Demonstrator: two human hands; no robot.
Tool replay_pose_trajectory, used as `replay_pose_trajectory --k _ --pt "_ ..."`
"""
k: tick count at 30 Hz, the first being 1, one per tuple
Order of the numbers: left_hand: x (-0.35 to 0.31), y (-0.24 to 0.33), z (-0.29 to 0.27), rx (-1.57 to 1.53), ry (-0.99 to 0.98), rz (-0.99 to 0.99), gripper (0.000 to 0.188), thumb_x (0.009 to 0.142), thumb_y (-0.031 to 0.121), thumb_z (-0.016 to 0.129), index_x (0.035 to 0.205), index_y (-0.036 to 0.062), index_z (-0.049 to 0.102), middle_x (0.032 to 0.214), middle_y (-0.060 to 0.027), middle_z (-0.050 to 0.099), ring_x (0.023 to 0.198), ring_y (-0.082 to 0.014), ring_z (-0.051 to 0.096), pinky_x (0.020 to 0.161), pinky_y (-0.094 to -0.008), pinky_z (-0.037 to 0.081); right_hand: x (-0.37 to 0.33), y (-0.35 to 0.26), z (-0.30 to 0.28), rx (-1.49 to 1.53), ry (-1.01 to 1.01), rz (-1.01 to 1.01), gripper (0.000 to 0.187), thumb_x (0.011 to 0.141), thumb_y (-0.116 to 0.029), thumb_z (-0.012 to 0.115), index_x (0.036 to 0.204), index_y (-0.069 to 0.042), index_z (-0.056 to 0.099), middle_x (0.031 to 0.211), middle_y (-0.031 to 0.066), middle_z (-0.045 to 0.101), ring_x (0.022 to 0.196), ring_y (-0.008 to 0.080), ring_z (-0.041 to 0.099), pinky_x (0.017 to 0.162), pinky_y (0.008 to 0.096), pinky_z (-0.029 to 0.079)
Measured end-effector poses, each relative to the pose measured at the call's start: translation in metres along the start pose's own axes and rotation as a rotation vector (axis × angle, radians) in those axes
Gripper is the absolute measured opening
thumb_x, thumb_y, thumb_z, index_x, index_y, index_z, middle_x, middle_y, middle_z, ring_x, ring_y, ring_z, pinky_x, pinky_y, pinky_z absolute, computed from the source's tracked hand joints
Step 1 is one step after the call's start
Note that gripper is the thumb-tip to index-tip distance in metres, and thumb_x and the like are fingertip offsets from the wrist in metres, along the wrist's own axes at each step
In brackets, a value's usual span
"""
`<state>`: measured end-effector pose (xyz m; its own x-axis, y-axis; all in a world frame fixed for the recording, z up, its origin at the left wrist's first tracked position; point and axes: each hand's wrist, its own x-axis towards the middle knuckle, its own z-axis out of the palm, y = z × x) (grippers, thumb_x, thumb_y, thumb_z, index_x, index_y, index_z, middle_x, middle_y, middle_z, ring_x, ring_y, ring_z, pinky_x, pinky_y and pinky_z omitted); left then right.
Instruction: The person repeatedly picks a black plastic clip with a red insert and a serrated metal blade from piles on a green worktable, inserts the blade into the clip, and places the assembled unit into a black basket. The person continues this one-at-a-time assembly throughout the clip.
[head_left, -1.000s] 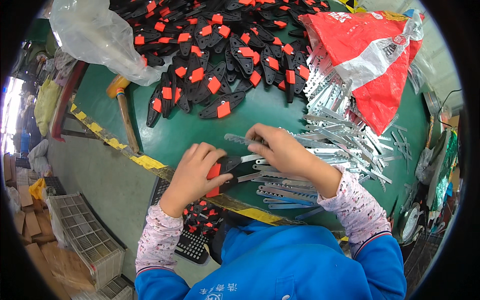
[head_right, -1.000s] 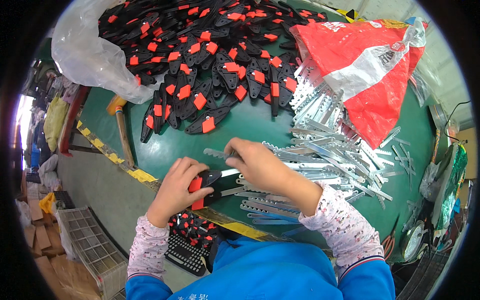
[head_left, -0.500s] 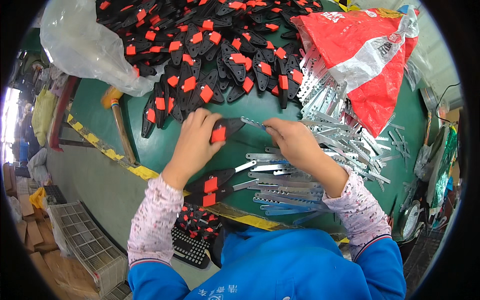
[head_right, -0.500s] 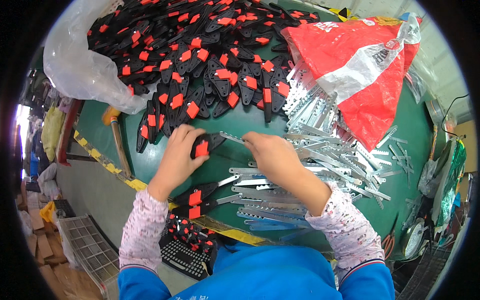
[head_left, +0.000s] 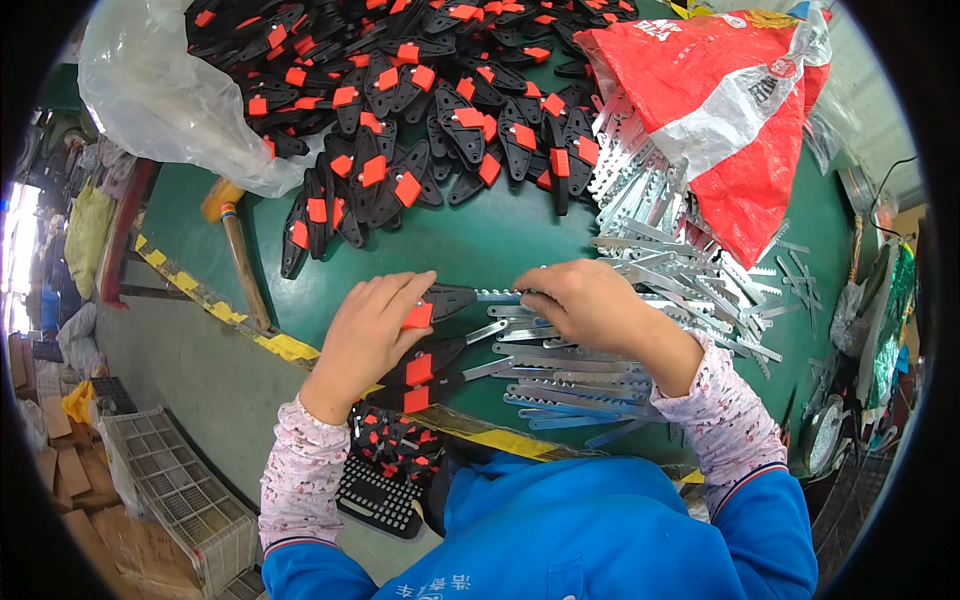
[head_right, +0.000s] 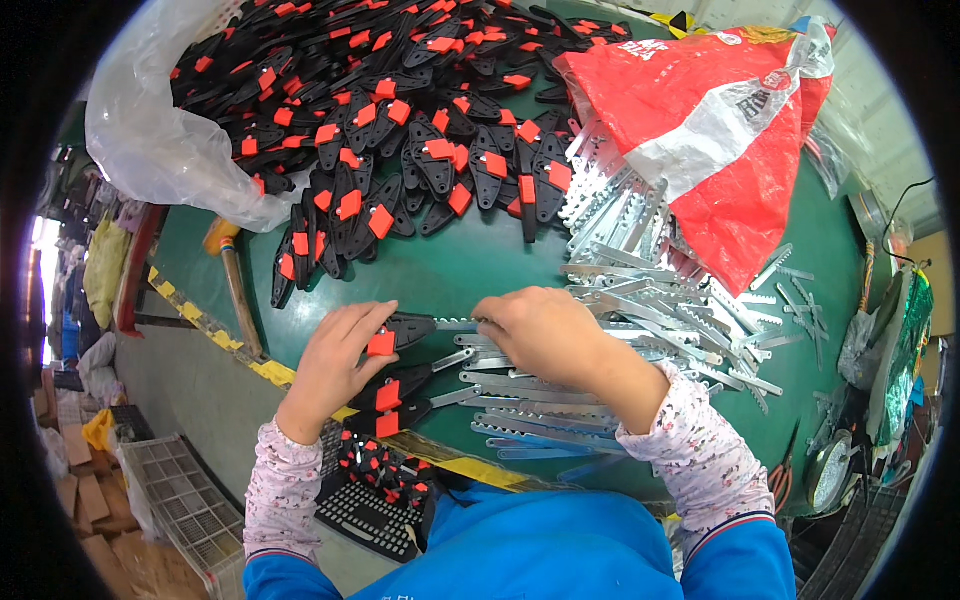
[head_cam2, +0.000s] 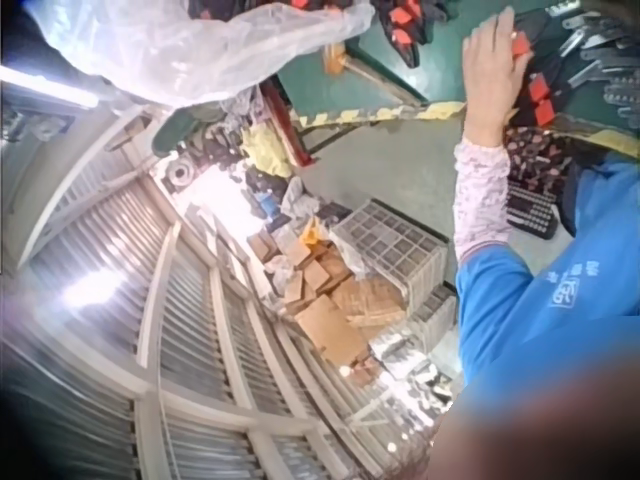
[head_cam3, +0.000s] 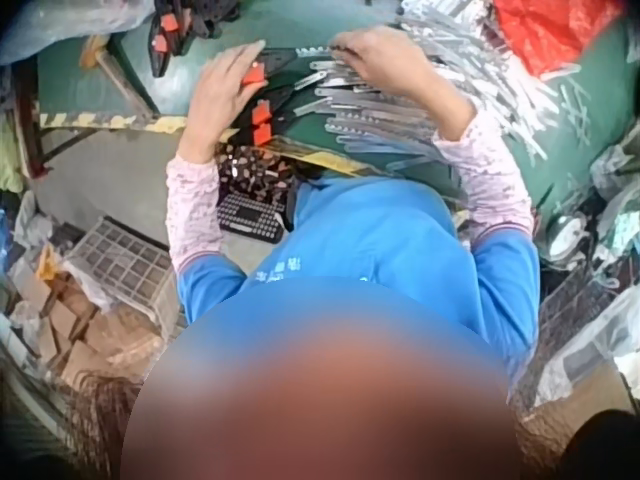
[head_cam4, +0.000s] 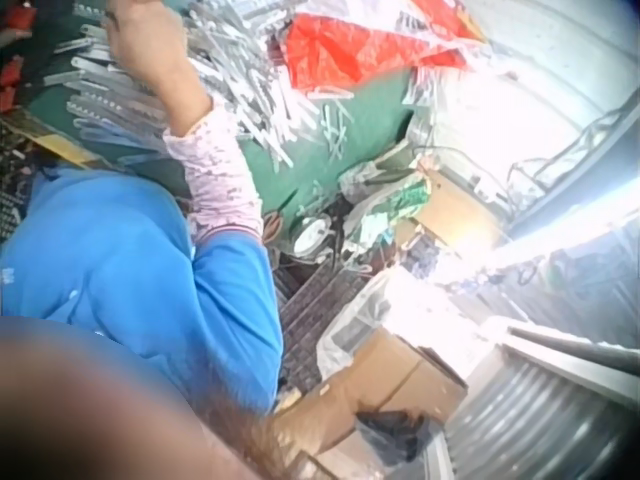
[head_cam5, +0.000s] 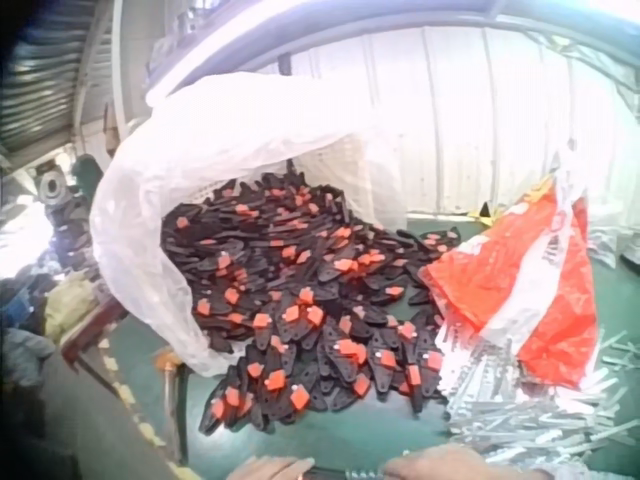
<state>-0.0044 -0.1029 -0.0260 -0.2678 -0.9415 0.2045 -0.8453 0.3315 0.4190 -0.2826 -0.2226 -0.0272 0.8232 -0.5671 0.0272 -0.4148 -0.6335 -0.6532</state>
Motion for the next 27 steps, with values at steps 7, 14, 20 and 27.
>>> replay_pose_trajectory --k 7,14,20,27 --pt "-0.006 0.006 0.002 -0.116 0.022 -0.050 0.062 0.079 0.012 0.085 0.137 0.0035 0.063 0.123 -0.0162 0.070 0.109 -0.0377 0.067 0.093 -0.0441 0.056 -0.004 -0.001 0.003 -0.321 0.114 0.068 0.032 0.093 -0.037 0.075 0.088 -0.007 0.069 0.079 0.0127 0.070 0.079 0.0333 0.072 0.068 0.0446 0.056" --pt "0.011 0.025 -0.002 -0.175 -0.026 -0.075 0.055 0.081 0.017 0.086 0.129 0.0036 0.064 0.114 -0.0149 0.067 0.106 -0.0363 0.066 0.090 -0.0445 0.056 0.010 -0.019 0.027 -0.123 0.184 -0.122 0.036 0.089 -0.035 0.079 0.107 -0.007 0.064 0.097 0.0119 0.070 0.088 0.0339 0.072 0.071 0.0438 0.057" --pt "0.011 0.023 0.012 0.071 0.068 0.005 0.059 0.072 0.036 0.091 0.120 0.0118 0.068 0.097 -0.0062 0.062 0.077 -0.0292 0.067 0.064 -0.0392 0.054 0.015 -0.024 0.012 0.350 -0.080 0.007 0.035 0.097 -0.025 0.073 0.123 -0.004 0.062 0.113 0.0192 0.070 0.104 0.0396 0.068 0.088 0.0483 0.054" --pt "-0.006 -0.003 0.018 0.152 0.021 -0.052 0.054 0.078 0.028 0.088 0.123 0.0095 0.065 0.105 -0.0126 0.059 0.094 -0.0335 0.064 0.076 -0.0428 0.054 0.018 0.019 0.003 -0.128 0.047 0.106 0.042 0.098 -0.033 0.073 0.125 -0.002 0.061 0.114 0.0215 0.071 0.099 0.0425 0.070 0.085 0.0469 0.055"
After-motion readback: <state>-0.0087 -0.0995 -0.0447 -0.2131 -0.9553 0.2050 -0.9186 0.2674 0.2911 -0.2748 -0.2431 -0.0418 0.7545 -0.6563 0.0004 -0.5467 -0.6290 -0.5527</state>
